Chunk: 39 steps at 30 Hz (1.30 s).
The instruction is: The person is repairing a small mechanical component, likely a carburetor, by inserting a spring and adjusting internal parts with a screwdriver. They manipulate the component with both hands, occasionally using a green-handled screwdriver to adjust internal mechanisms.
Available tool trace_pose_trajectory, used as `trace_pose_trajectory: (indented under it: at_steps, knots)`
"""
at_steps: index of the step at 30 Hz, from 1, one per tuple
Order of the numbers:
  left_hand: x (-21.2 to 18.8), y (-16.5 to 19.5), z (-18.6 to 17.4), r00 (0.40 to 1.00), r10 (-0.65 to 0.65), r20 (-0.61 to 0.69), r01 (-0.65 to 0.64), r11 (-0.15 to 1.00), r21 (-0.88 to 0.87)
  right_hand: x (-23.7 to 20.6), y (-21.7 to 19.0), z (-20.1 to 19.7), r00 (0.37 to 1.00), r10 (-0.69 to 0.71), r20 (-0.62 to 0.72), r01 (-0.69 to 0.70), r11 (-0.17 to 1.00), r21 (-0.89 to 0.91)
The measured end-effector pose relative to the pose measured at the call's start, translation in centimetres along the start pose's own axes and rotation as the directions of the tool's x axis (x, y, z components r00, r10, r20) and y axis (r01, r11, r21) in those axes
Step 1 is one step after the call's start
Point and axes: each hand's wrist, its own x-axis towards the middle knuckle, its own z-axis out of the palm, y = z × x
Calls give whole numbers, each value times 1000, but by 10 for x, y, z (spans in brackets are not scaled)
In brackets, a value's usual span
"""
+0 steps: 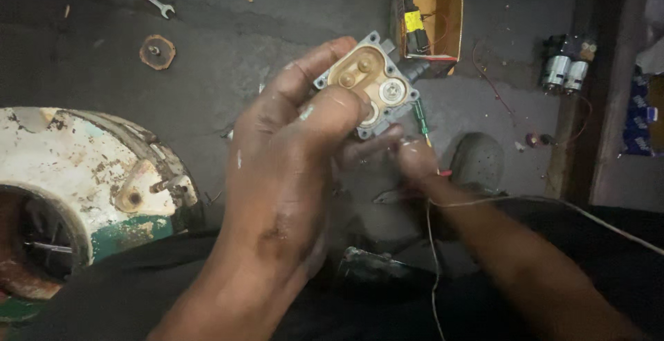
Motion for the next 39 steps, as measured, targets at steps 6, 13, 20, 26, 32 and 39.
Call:
trace_pose_trajectory:
  at_steps: [6, 13, 20, 26, 32, 39]
  knots:
    - [-7, 3, 4, 999, -32, 4, 32, 999, -11, 2, -5, 28, 975, -193, 114, 210, 964, -164]
    - [-9, 2, 3, 999, -32, -26, 31, 999, -31, 9, -12, 36, 998, -67, -1, 67, 997, 37]
    - [-13, 1, 0, 998, -31, -46, 34, 998, 51, 5, -22, 12, 988, -111, 111, 91, 980, 177]
    - [-10, 1, 1, 1000, 4, -14, -3, 1000, 19, 16, -7, -26, 925, -141, 352, -212, 578, 788]
    - [-9, 2, 4, 1000, 21, 23, -22, 999, 26, 33, 28, -55, 900, 13, 436, -432, -117, 894]
    - [-5, -1, 4, 1000, -11, 0, 11, 999, 51, 28, 2, -41, 980, -142, 138, 78, 918, 388]
